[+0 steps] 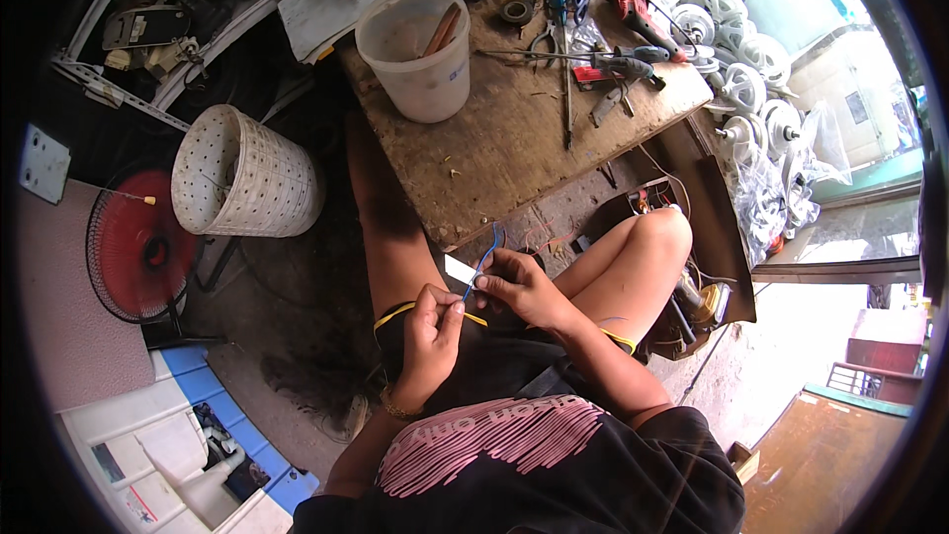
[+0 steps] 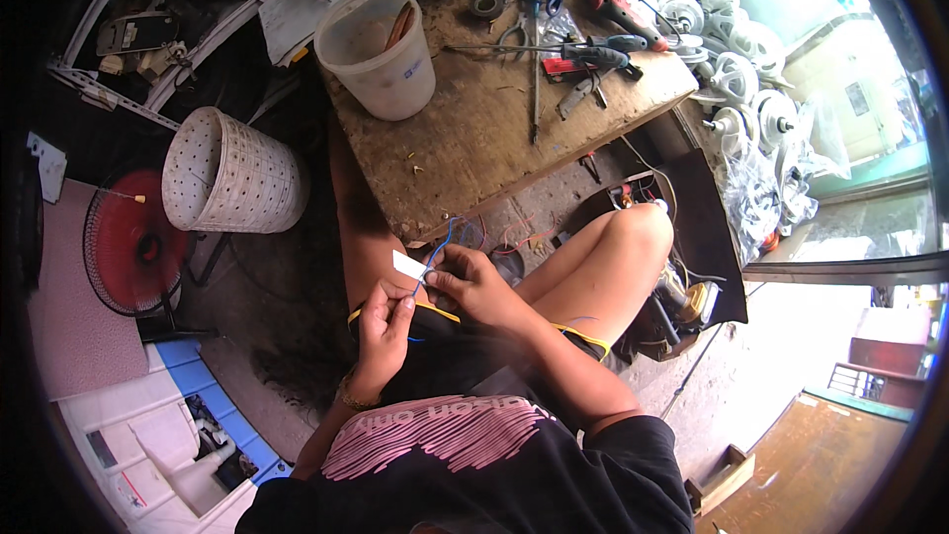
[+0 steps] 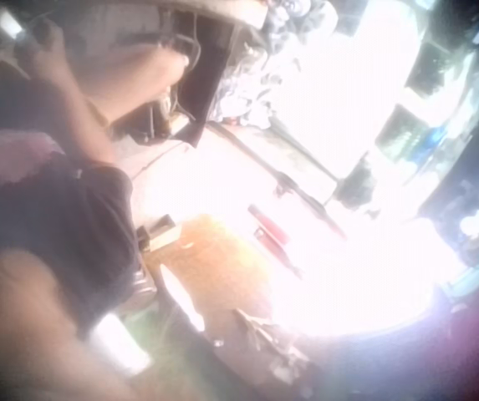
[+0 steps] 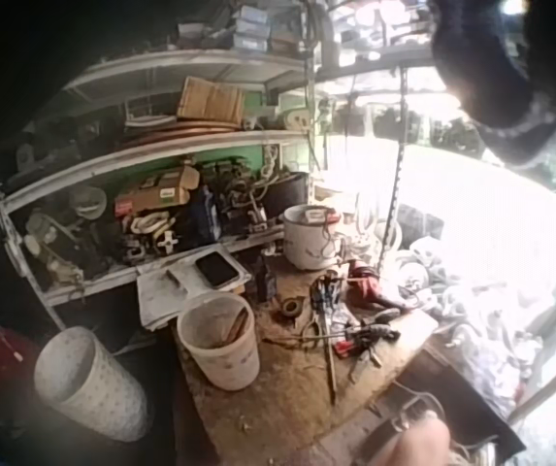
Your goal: The person connects wires to a white component and secures them with electrical tape, then uses a utility knife to strip insulation from a cable and moves a bin containing parts.
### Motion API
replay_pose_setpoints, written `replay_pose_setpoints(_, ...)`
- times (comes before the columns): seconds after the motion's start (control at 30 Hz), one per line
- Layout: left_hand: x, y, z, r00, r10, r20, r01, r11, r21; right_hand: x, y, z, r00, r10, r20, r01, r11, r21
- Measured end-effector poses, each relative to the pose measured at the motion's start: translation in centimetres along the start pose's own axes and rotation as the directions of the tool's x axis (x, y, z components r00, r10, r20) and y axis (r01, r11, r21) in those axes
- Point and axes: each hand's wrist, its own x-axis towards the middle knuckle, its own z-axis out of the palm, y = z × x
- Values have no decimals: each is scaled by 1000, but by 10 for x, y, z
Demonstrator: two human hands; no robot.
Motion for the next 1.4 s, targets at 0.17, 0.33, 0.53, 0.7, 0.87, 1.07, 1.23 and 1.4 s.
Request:
replay_pose_setpoints(0.17, -3, 7, 0, 1000, -15, 5, 15, 999, 52, 0, -1, -3, 999, 32, -6, -32, 999, 11)
replay_pose_setpoints(0.33, -11, 11, -5, 996, -80, 31, 77, 993, 90, 4, -6, -10, 988, 38, -150, -27, 997, 74)
replay_pose_setpoints(0.53, -24, -3, -6, 996, -82, -22, 81, 997, -19, 4, -26, -30, 997, 62, -35, -60, 995, 78)
replay_pose_setpoints(0.7, -13, 16, 1, 993, -109, 41, 108, 994, 36, 2, -20, -27, 990, 11, -140, 22, 973, 228)
replay_pose_setpoints(0.87, -10, 9, -1, 996, -86, -20, 87, 996, 23, -6, -31, -16, 999, 29, 39, -31, 998, 49)
replay_pose_setpoints(1.07, -8, 18, 2, 978, -208, 3, 207, 975, -78, -4, -15, -4, 987, -33, 160, 36, 999, -14)
replay_pose_setpoints(1.23, -9, 21, 2, 975, -220, 22, 221, 968, -118, -3, -10, -7, 984, 10, 176, 1, 998, -64)
replay_pose_setpoints(1.4, -9, 19, 2, 986, -164, 35, 167, 982, -89, -5, -15, -4, 984, -1, 177, 7, 999, -32)
